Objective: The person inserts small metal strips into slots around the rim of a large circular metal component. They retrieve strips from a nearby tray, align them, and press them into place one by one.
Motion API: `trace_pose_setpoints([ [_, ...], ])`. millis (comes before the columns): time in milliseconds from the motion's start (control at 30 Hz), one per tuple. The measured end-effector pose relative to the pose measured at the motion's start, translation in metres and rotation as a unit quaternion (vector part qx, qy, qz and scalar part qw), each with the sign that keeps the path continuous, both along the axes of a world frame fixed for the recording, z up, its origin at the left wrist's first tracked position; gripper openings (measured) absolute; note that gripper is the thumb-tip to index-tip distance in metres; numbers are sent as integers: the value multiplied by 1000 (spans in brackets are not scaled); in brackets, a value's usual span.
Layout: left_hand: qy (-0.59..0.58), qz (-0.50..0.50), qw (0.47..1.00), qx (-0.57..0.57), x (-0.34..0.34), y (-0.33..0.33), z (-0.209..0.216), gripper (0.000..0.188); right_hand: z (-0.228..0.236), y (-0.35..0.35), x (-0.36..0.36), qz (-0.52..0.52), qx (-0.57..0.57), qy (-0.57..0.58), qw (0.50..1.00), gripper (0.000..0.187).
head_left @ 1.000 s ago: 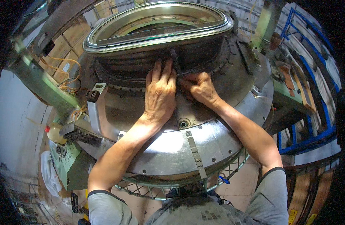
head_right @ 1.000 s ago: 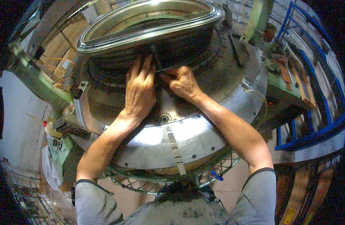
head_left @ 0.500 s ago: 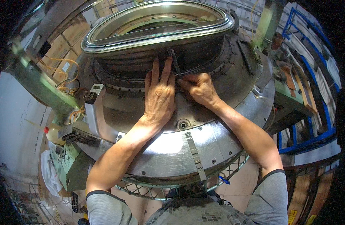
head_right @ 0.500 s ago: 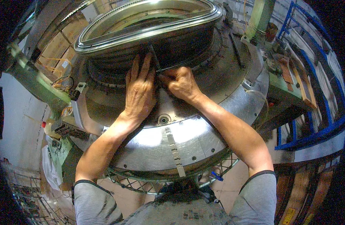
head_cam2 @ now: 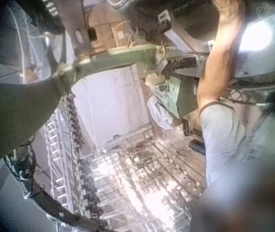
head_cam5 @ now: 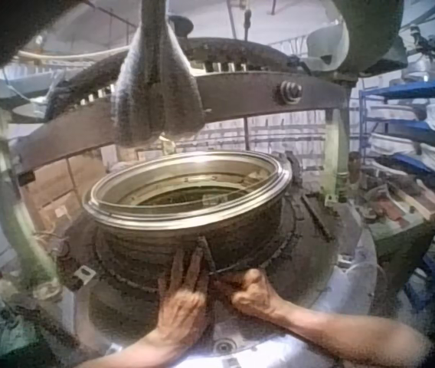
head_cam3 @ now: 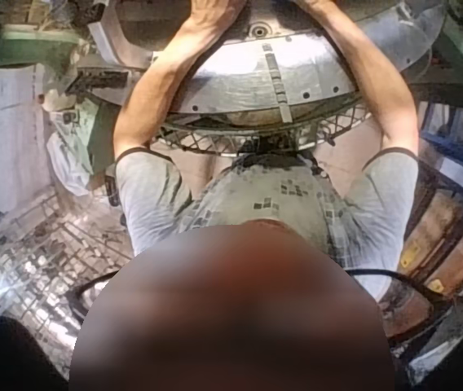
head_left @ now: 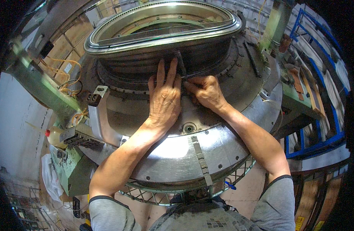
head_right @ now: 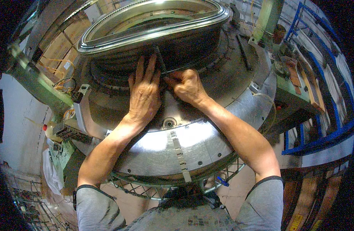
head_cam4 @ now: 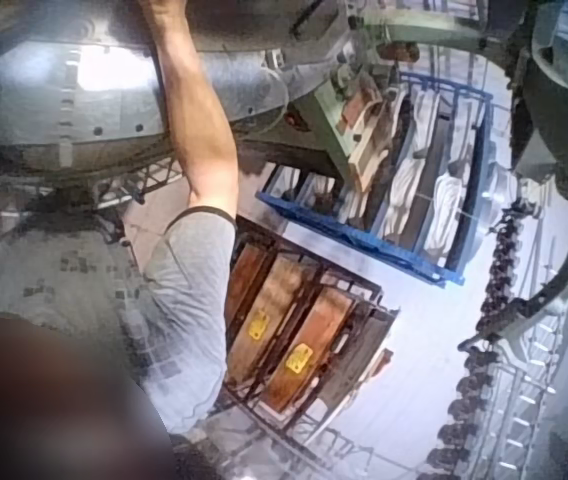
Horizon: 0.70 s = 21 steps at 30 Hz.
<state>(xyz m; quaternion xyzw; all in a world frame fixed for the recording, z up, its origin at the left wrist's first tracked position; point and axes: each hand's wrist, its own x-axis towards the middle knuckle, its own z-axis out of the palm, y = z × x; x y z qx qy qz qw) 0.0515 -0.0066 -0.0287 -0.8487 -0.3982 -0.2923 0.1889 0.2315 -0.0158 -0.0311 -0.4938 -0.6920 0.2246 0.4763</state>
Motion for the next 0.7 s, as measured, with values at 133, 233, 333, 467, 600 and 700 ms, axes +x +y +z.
trace_pose_setpoints([
  [133, -1, 1, 1000, 1, 0, 0, -1, 56, -2, 1, 0, -4, 1, -3, 1000, 16],
  [233, -9, -7, 1000, 15, 1, 1, 0, 55, -3, 1, 0, -5, 0, 0, 1000, 17],
  [333, -13, -13, 1000, 7, 1, 0, 0, 45, -2, 1, 0, -9, -3, -2, 1000, 17],
  [467, -11, -12, 1000, 4, 1, -1, 1, 44, -1, 0, 0, -13, 10, -8, 1000, 17],
  [600, -11, -11, 1000, 6, 1, -2, 3, 44, 0, 0, -1, -16, 4, -3, 1000, 17],
  [700, -6, -9, 1000, 6, 1, -2, 4, 44, 0, -1, -1, -15, 6, -11, 1000, 17],
])
